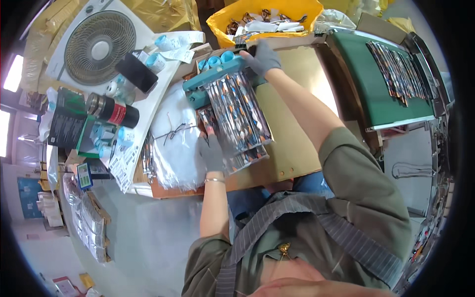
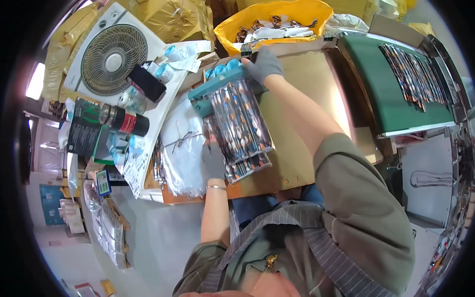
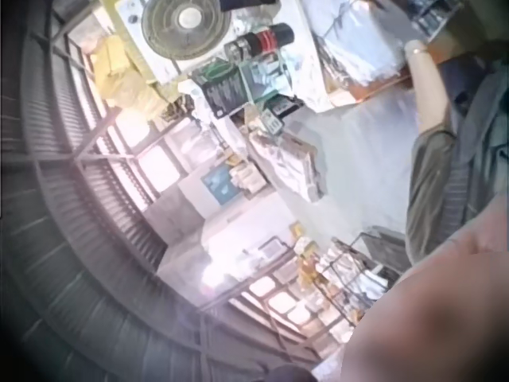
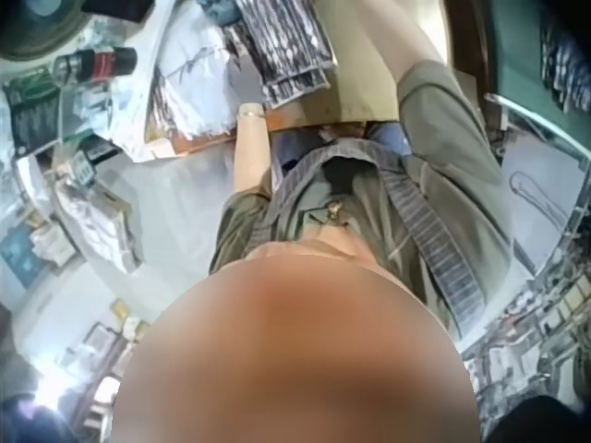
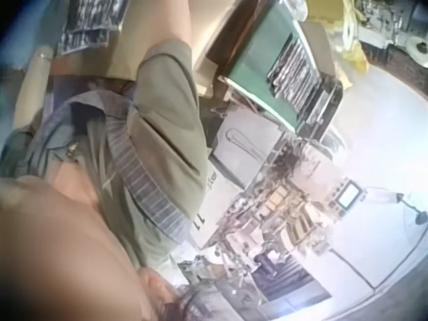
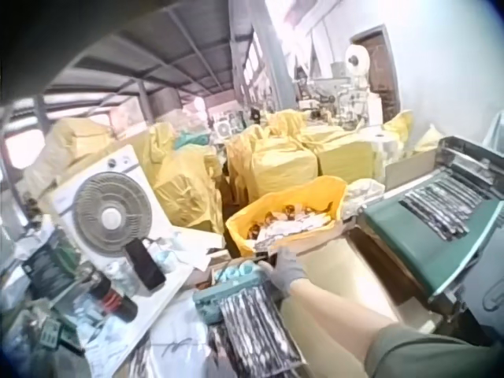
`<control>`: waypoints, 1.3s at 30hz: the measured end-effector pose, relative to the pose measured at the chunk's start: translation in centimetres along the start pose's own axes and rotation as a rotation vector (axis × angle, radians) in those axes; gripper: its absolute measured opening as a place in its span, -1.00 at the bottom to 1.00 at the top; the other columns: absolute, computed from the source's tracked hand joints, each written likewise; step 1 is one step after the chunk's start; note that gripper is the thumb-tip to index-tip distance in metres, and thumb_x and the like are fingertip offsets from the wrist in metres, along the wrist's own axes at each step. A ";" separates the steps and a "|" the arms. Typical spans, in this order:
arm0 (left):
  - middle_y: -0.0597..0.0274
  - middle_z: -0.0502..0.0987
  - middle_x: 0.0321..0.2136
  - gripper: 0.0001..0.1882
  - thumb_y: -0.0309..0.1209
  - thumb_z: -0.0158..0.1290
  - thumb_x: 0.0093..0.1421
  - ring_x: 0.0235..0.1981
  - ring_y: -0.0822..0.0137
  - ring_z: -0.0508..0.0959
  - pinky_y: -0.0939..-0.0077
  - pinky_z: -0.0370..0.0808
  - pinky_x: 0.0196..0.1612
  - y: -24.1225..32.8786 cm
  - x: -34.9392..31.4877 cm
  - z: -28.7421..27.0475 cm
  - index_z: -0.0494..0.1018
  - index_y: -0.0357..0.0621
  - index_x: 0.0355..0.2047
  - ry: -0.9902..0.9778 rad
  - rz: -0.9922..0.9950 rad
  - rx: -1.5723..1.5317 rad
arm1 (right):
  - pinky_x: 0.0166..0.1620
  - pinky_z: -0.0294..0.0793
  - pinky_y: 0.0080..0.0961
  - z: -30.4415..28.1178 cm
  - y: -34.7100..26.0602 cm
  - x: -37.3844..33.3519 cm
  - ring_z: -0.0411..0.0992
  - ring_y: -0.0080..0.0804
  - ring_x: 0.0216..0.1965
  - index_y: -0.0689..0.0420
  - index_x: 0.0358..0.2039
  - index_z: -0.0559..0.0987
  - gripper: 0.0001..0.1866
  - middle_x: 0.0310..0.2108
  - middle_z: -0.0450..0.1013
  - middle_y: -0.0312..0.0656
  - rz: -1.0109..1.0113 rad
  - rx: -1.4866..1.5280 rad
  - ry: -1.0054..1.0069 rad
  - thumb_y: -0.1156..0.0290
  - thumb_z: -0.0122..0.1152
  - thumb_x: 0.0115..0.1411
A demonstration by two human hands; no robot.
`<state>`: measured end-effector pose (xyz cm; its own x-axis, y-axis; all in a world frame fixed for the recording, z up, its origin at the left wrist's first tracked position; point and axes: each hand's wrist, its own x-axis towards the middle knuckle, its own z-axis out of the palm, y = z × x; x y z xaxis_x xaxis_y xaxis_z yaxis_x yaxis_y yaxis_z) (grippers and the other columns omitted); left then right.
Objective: Collect sets of markers from a conveyor belt and place them into plastic bags for final packaging.
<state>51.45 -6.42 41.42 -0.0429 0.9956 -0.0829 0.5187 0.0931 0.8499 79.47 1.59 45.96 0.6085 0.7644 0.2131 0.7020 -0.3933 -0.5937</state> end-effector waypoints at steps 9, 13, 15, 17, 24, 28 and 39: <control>0.20 0.51 -0.26 -0.50 -0.29 0.21 0.02 -0.36 0.38 0.50 0.51 0.46 -0.25 -3.6 -3.1 -7.3 0.39 -0.28 -0.07 -0.520 -0.068 -0.870 | 0.06 0.39 -0.40 -0.6 -2.0 -25.3 0.41 -0.30 -0.05 0.18 0.11 0.28 -0.29 -0.03 0.39 -0.10 0.331 1.400 -1.208 0.21 0.29 -0.05; 0.25 0.46 -0.16 -0.49 -0.36 0.22 0.01 -0.21 0.41 0.43 0.46 0.38 -0.07 -5.3 -8.8 -17.5 0.35 -0.32 -0.06 -0.217 -0.060 -0.558 | 0.04 0.39 -0.38 2.3 -6.7 -29.1 0.40 -0.33 -0.04 0.25 0.12 0.26 -0.28 -0.01 0.38 -0.11 0.416 1.454 -1.509 0.25 0.21 -0.07; 0.23 0.47 -0.30 -0.61 -0.46 0.10 0.11 -0.23 0.38 0.44 0.46 0.38 -0.12 -8.9 -12.3 -26.2 0.30 -0.33 -0.07 0.041 0.074 -0.902 | -0.04 0.48 -0.38 -0.1 -15.7 -29.5 0.48 -0.29 -0.15 0.25 0.08 0.30 -0.35 -0.09 0.43 -0.08 0.218 1.351 -1.600 0.35 0.17 -0.07; 0.07 0.48 -0.38 -0.53 -0.15 0.11 0.08 -0.35 0.22 0.50 0.29 0.40 -0.33 -13.0 -15.0 -37.1 0.37 -0.33 -0.19 0.574 -0.037 0.013 | 0.00 0.41 -0.46 -0.6 -24.1 -30.6 0.47 -0.39 -0.16 0.27 0.01 0.37 -0.46 -0.13 0.46 -0.13 -0.148 1.305 -1.590 0.36 0.16 -0.01; -0.17 0.51 -0.61 -0.37 0.10 -0.08 0.14 -0.64 -0.04 0.52 0.12 0.42 -0.46 -29.8 -24.9 -40.6 0.52 -0.37 -0.49 0.480 -0.642 0.660 | -0.06 0.35 -0.36 9.7 -35.4 -44.5 0.40 -0.22 -0.12 0.10 0.05 0.36 -0.13 -0.16 0.43 -0.05 -1.026 1.036 -1.082 0.05 0.47 -0.30; 0.21 0.42 -0.74 -0.53 -0.05 -0.08 0.21 -0.71 0.35 0.47 0.46 0.31 -0.64 -29.0 -27.3 -35.0 0.50 -0.23 -0.55 0.895 -0.279 -0.194 | -0.04 0.35 -0.35 14.6 -30.9 -45.8 0.37 -0.32 -0.04 0.01 0.03 0.43 -0.31 -0.08 0.43 -0.13 -1.588 0.111 -1.254 0.02 0.33 -0.13; 0.34 0.38 -0.64 -0.59 -0.14 -0.06 0.24 -0.67 0.48 0.32 0.57 0.29 -0.62 -17.7 -27.6 -37.1 0.39 -0.21 -0.58 1.004 -0.196 -0.613 | -0.08 0.40 -0.25 13.3 -33.1 -36.6 0.46 -0.16 -0.15 0.04 -0.02 0.47 -0.39 -0.12 0.46 -0.02 -1.651 -0.730 -1.029 0.28 0.34 -0.18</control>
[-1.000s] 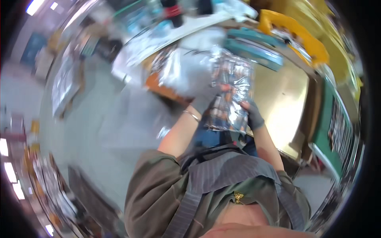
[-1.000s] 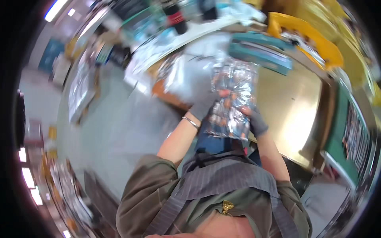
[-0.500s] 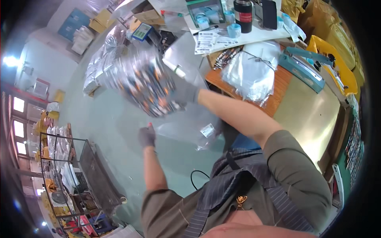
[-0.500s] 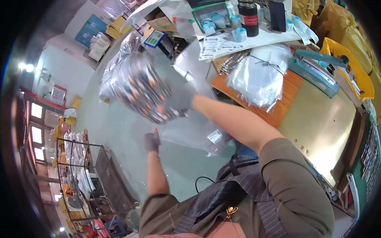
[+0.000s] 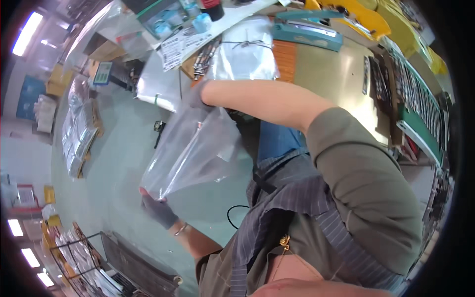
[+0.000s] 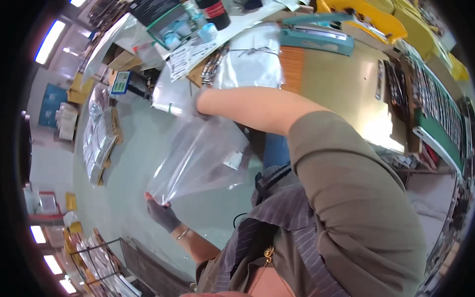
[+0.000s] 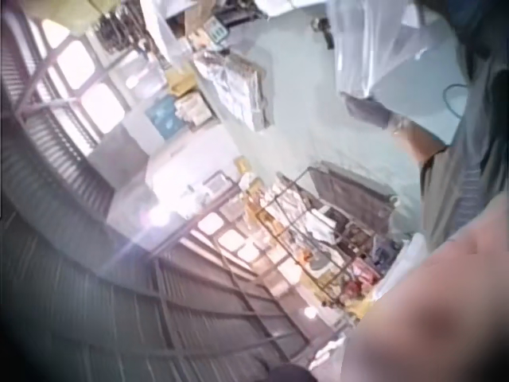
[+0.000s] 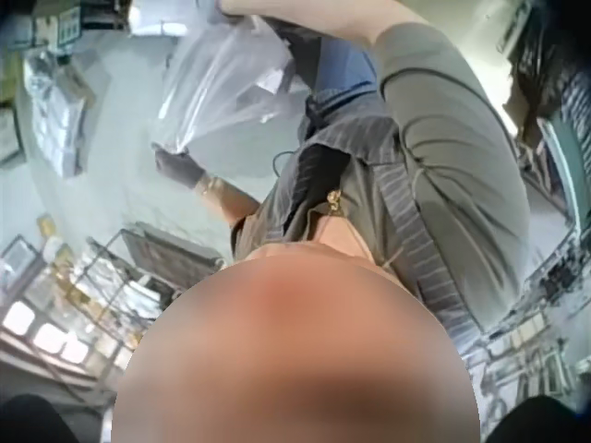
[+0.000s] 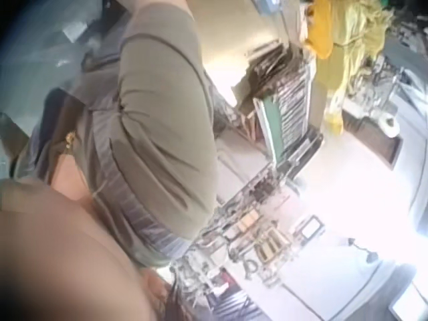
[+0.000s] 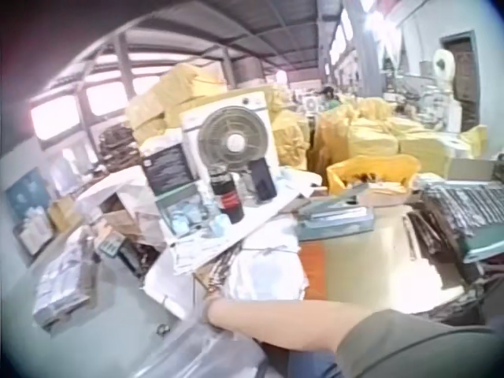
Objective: Collect sets of markers from a conveyor belt and place them into plastic bags for final packaging.
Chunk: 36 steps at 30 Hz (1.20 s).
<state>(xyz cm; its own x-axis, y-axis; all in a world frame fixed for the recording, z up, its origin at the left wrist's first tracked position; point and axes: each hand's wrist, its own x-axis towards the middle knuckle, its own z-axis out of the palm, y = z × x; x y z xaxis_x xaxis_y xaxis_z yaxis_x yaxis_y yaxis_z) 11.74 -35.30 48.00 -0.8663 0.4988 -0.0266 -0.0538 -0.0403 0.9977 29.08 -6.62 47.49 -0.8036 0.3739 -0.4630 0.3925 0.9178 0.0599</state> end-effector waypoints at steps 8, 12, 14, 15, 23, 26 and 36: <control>0.19 0.44 -0.67 -0.43 0.03 -0.11 0.22 -0.60 0.36 0.46 0.45 0.39 -0.49 -3.8 3.0 0.5 0.44 -0.35 -0.49 -0.322 0.112 1.094 | -0.02 0.35 -0.29 5.1 -0.8 -16.6 0.39 -0.19 -0.06 0.00 0.04 0.37 -0.32 -0.18 0.43 -0.13 0.065 0.378 0.908 0.06 0.32 -0.11; 0.10 0.55 -0.33 -0.64 -0.26 -0.04 0.22 -0.32 0.31 0.52 0.46 0.43 -0.22 2.3 -2.5 9.6 0.44 -0.38 -0.19 -0.004 0.815 0.671 | 0.06 0.30 -0.31 18.2 -0.2 -26.8 0.32 -0.04 0.00 0.20 0.05 0.34 -0.36 -0.03 0.35 0.04 0.725 0.769 1.077 0.05 0.21 0.07; 0.14 0.55 -0.33 -0.73 -0.40 -0.04 0.19 -0.32 0.35 0.52 0.50 0.43 -0.22 3.3 -6.7 17.8 0.46 -0.36 -0.19 -0.403 0.694 0.350 | 0.05 0.31 -0.30 26.2 -1.5 -30.0 0.31 0.02 -0.01 0.23 0.04 0.33 -0.38 -0.04 0.33 0.08 1.177 0.666 1.056 0.03 0.15 0.12; 0.14 0.56 -0.34 -0.78 -0.44 -0.02 0.17 -0.31 0.36 0.52 0.50 0.44 -0.22 2.4 -7.9 21.5 0.47 -0.34 -0.24 -0.665 0.714 0.367 | 0.05 0.31 -0.30 26.9 -2.5 -30.5 0.31 0.02 -0.01 0.23 0.04 0.33 -0.38 -0.04 0.33 0.08 1.172 0.667 1.056 0.03 0.15 0.12; 0.11 0.53 -0.46 -0.82 -0.32 0.08 0.11 -0.43 0.25 0.51 0.48 0.41 -0.32 -11.1 -1.1 40.3 0.49 -0.19 -0.42 -1.336 0.513 1.106 | 0.03 0.33 -0.35 27.3 -5.1 -32.5 0.36 -0.02 -0.05 0.25 -0.06 0.42 -0.51 -0.09 0.37 0.03 0.848 0.770 1.092 0.14 0.14 0.13; 0.23 0.53 -0.50 -0.84 -0.36 0.04 0.13 -0.45 0.38 0.49 0.54 0.40 -0.32 -7.3 -6.1 41.2 0.48 -0.22 -0.43 -1.495 0.054 0.533 | 0.05 0.31 -0.43 28.6 -3.9 -35.9 0.38 -0.18 -0.03 0.24 -0.07 0.46 -0.55 -0.05 0.39 -0.04 0.903 1.198 0.990 0.18 0.15 0.14; 0.16 0.51 -0.38 -0.74 -0.29 -0.06 0.23 -0.38 0.41 0.50 0.57 0.44 -0.37 -4.2 -25.2 37.1 0.46 -0.25 -0.24 -1.441 0.674 0.209 | -0.32 0.37 -0.52 23.6 4.4 -35.4 0.35 -0.58 -0.46 0.17 -0.41 0.54 -0.61 -0.53 0.45 -0.28 0.831 1.269 1.524 0.06 0.23 0.00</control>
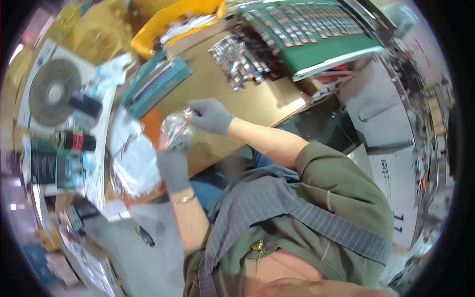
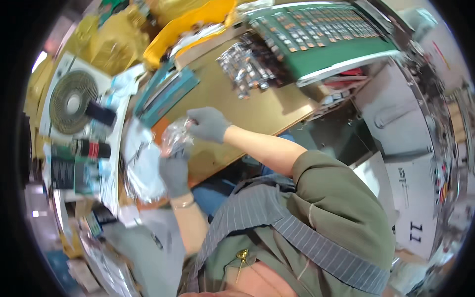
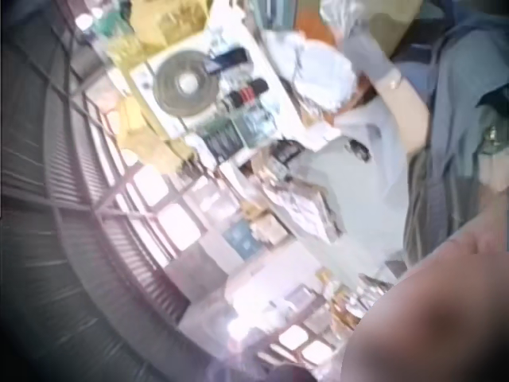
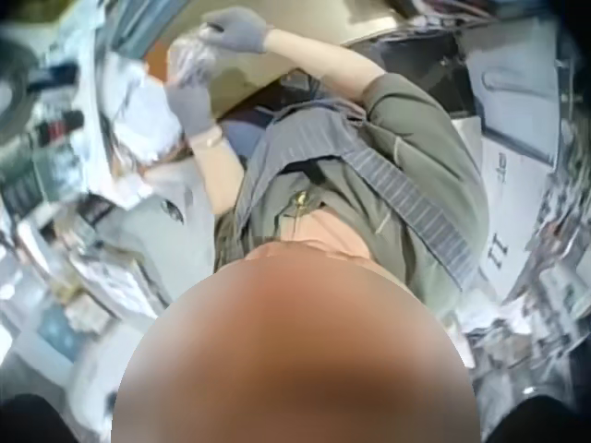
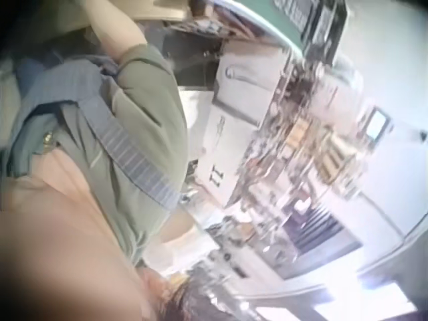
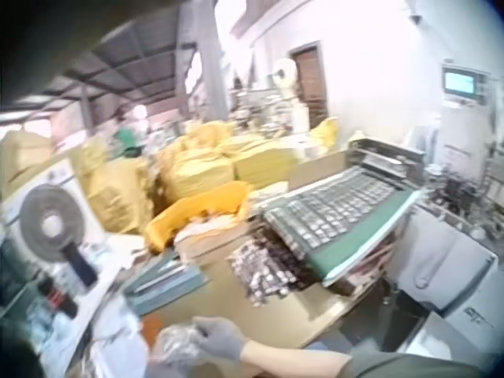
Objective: Collect sets of markers from a conveyor belt and place them into plastic bags for final packaging.
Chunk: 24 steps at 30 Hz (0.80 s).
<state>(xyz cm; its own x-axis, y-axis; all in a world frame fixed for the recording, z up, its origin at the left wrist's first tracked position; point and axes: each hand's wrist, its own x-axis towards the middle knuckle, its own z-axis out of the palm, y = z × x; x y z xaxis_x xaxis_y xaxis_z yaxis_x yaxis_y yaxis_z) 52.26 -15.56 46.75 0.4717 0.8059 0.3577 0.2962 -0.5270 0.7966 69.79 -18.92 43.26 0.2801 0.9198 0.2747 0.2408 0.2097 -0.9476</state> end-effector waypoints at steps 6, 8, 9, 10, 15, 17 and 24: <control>0.15 0.47 -0.26 -0.57 -0.40 -0.16 0.28 -0.36 0.53 0.48 0.64 0.50 -0.35 5.9 3.6 0.3 0.18 -0.22 0.14 -0.218 -0.462 -1.302 | 0.02 0.33 -0.40 -10.5 0.7 3.1 0.39 -0.20 -0.05 0.21 0.05 0.37 -0.21 -0.07 0.42 0.03 0.252 -0.298 -0.402 -0.13 0.24 -0.04; 0.14 0.48 -0.27 -0.54 -0.37 -0.14 0.28 -0.33 0.55 0.48 0.62 0.50 -0.21 3.9 5.7 -0.2 0.14 -0.22 0.16 -0.186 -0.272 -1.331 | 0.23 0.07 -0.30 -15.2 1.3 5.9 0.10 -0.02 0.22 0.34 0.23 0.05 0.19 0.20 0.08 0.21 0.285 -0.415 -0.079 -0.36 0.18 -0.16; 0.10 0.48 -0.25 -0.54 -0.34 -0.14 0.29 -0.28 0.47 0.48 0.54 0.48 -0.14 3.5 6.6 1.4 0.15 -0.24 0.16 -0.122 -0.272 -1.034 | 0.26 0.00 -0.32 -18.7 1.6 7.7 0.00 0.05 0.26 0.33 0.26 -0.04 0.29 0.24 -0.05 0.26 0.457 -0.700 -0.052 -0.41 0.18 -0.23; 0.06 0.48 -0.23 -0.54 -0.31 -0.14 0.29 -0.23 0.40 0.49 0.46 0.46 -0.08 3.2 7.5 2.4 0.16 -0.26 0.15 -0.048 -0.261 -0.729 | 0.25 0.04 -0.32 -19.8 3.2 8.1 0.01 0.09 0.25 0.32 0.25 -0.02 0.36 0.23 -0.05 0.28 0.466 -0.975 0.264 -0.46 0.20 -0.35; -0.18 0.34 0.03 -0.39 -0.10 -0.12 0.26 0.10 0.00 0.32 0.26 0.22 0.15 -5.1 10.3 11.4 0.19 -0.41 0.10 -0.258 -0.215 0.283 | 0.00 0.38 -0.40 -23.5 9.7 8.2 0.37 -0.03 0.00 0.28 0.19 0.10 0.19 -0.04 0.35 0.21 0.747 -0.731 0.332 -0.14 0.39 -0.37; -0.21 0.29 0.07 -0.35 -0.04 -0.12 0.24 0.13 -0.04 0.27 0.24 0.17 0.18 -7.4 11.2 14.7 0.19 -0.40 0.10 -0.226 -0.119 0.296 | -0.03 0.39 -0.37 -22.0 6.2 8.9 0.41 0.03 -0.07 0.26 0.02 0.30 -0.08 -0.13 0.41 0.18 0.701 -0.644 0.260 -0.01 0.39 -0.33; -0.19 0.24 0.12 -0.21 0.12 -0.08 0.14 0.15 -0.14 0.21 0.13 0.07 0.22 -8.5 11.2 20.0 0.17 -0.30 0.15 -0.213 -0.007 0.340 | 0.17 0.19 -0.37 -26.2 -0.9 3.4 0.22 -0.04 0.14 0.24 0.14 0.26 -0.20 0.11 0.25 0.12 0.081 -0.423 0.356 -0.03 0.21 0.01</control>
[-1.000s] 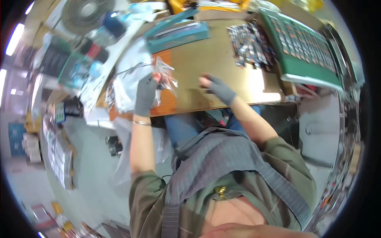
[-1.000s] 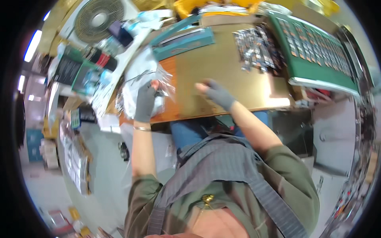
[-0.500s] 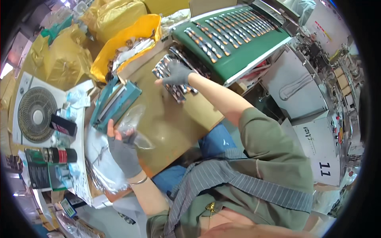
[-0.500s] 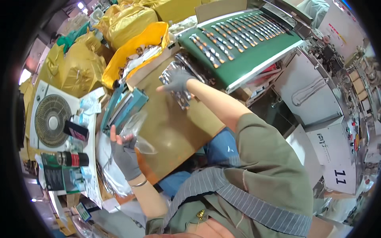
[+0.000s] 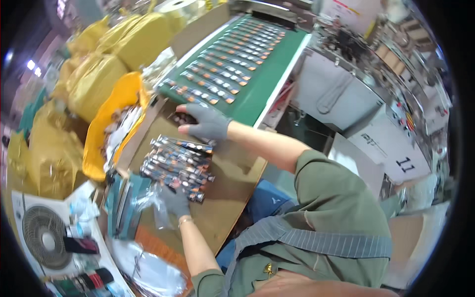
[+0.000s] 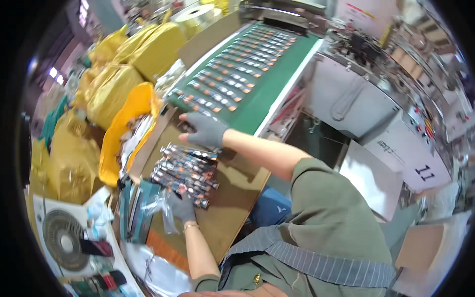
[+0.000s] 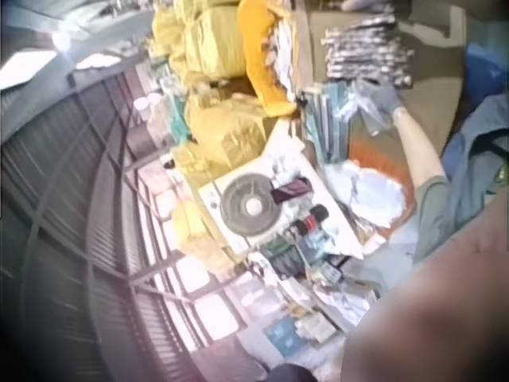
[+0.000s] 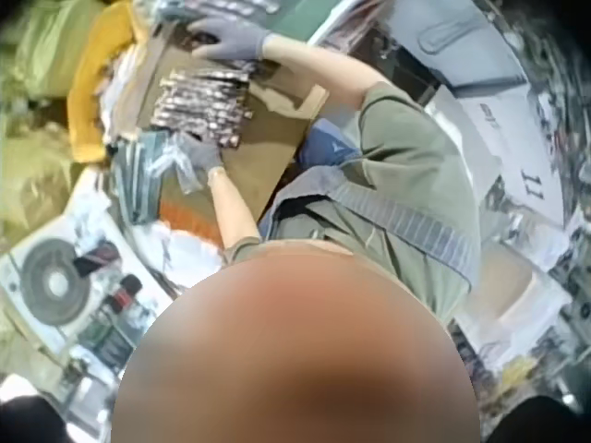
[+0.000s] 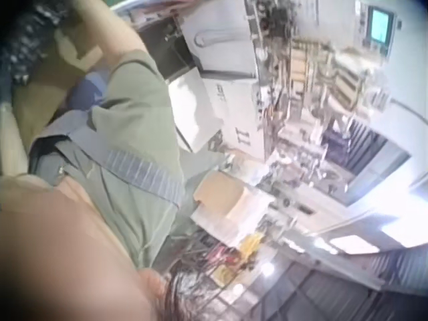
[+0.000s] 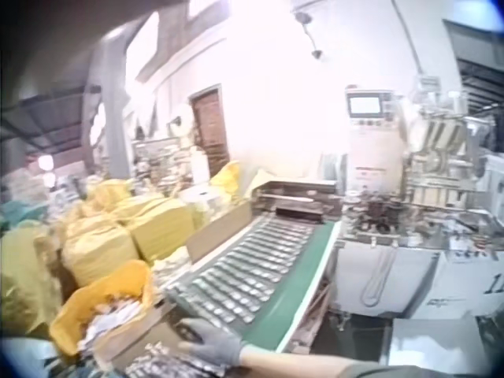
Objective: Collect sets of markers from a conveyor belt and place them into plastic bags for final packaging.
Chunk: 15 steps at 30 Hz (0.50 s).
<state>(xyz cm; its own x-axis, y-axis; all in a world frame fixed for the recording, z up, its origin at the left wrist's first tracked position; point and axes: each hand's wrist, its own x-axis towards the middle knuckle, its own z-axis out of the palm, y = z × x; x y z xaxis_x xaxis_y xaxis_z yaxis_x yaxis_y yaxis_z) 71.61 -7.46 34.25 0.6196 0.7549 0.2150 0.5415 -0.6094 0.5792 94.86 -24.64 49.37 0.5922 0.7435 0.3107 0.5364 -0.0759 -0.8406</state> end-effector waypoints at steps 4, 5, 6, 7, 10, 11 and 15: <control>-0.25 0.20 0.13 -0.18 0.11 -0.08 0.14 0.17 -0.15 0.17 0.15 0.06 0.23 0.7 0.1 0.6 0.13 -0.37 0.16 -0.028 0.063 0.079 | 0.17 0.20 -0.36 -11.5 5.8 -1.5 0.24 -0.08 0.14 0.22 0.13 0.28 -0.24 0.09 0.28 0.08 0.088 -0.408 0.391 -0.05 0.17 0.05; -0.26 0.19 0.14 -0.17 0.11 -0.08 0.14 0.18 -0.16 0.16 0.14 0.04 0.23 0.7 0.1 0.9 0.12 -0.38 0.17 0.043 0.028 0.078 | 0.17 0.19 -0.35 -14.5 8.3 -1.7 0.22 -0.04 0.15 0.25 0.13 0.27 -0.22 0.09 0.27 0.11 0.209 -0.466 0.479 -0.06 0.17 0.05; -0.27 0.18 0.15 -0.16 0.11 -0.08 0.14 0.19 -0.16 0.15 0.13 0.02 0.24 0.4 0.1 1.1 0.11 -0.39 0.17 0.116 -0.011 0.079 | 0.17 0.19 -0.33 -17.3 10.7 -1.9 0.21 0.00 0.15 0.28 0.14 0.26 -0.20 0.09 0.25 0.14 0.329 -0.521 0.564 -0.07 0.16 0.05; -0.26 0.14 0.17 -0.16 0.11 -0.09 0.14 0.20 -0.16 0.11 0.11 -0.01 0.25 -1.0 0.3 1.6 0.09 -0.36 0.18 0.137 -0.087 -0.062 | 0.18 0.17 -0.32 -19.3 12.9 -1.9 0.19 0.01 0.16 0.30 0.14 0.24 -0.19 0.11 0.22 0.17 0.347 -0.612 0.626 -0.07 0.14 0.06; -0.26 0.13 0.18 -0.18 0.10 -0.09 0.15 0.21 -0.16 0.09 0.12 -0.01 0.25 3.4 0.1 -0.4 0.09 -0.34 0.19 -0.032 0.055 0.114 | 0.23 0.07 -0.29 -25.0 19.0 -2.4 0.14 0.04 0.18 0.32 0.17 0.18 -0.15 0.13 0.16 0.24 0.514 -0.864 0.719 -0.12 0.06 0.08; -0.25 0.14 0.17 -0.20 0.06 -0.07 0.15 0.20 -0.16 0.11 0.14 0.00 0.24 2.8 0.1 -0.2 0.10 -0.34 0.19 -0.019 0.068 0.127 | 0.25 0.02 -0.30 -26.6 20.3 -1.8 0.09 0.04 0.21 0.31 0.19 0.16 -0.11 0.15 0.13 0.24 0.583 -0.884 0.740 -0.16 0.04 0.08; -0.20 0.22 0.12 -0.21 0.03 -0.01 0.12 0.14 -0.11 0.19 0.18 0.04 0.21 2.8 0.3 -0.2 0.12 -0.33 0.18 -0.045 0.056 -0.034 | 0.32 -0.22 -0.30 -30.9 23.3 -0.1 -0.23 0.02 0.34 0.16 0.28 0.02 -0.01 0.30 -0.16 0.17 0.706 -0.843 0.769 -0.29 -0.01 0.03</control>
<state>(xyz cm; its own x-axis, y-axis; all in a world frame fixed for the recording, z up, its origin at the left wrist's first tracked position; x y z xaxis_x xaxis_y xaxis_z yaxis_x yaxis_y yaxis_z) 73.18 -8.90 36.11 0.6737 0.7076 0.2130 0.4858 -0.6413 0.5940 125.85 -47.06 43.50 0.9299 -0.1628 0.3299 0.0175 -0.8761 -0.4818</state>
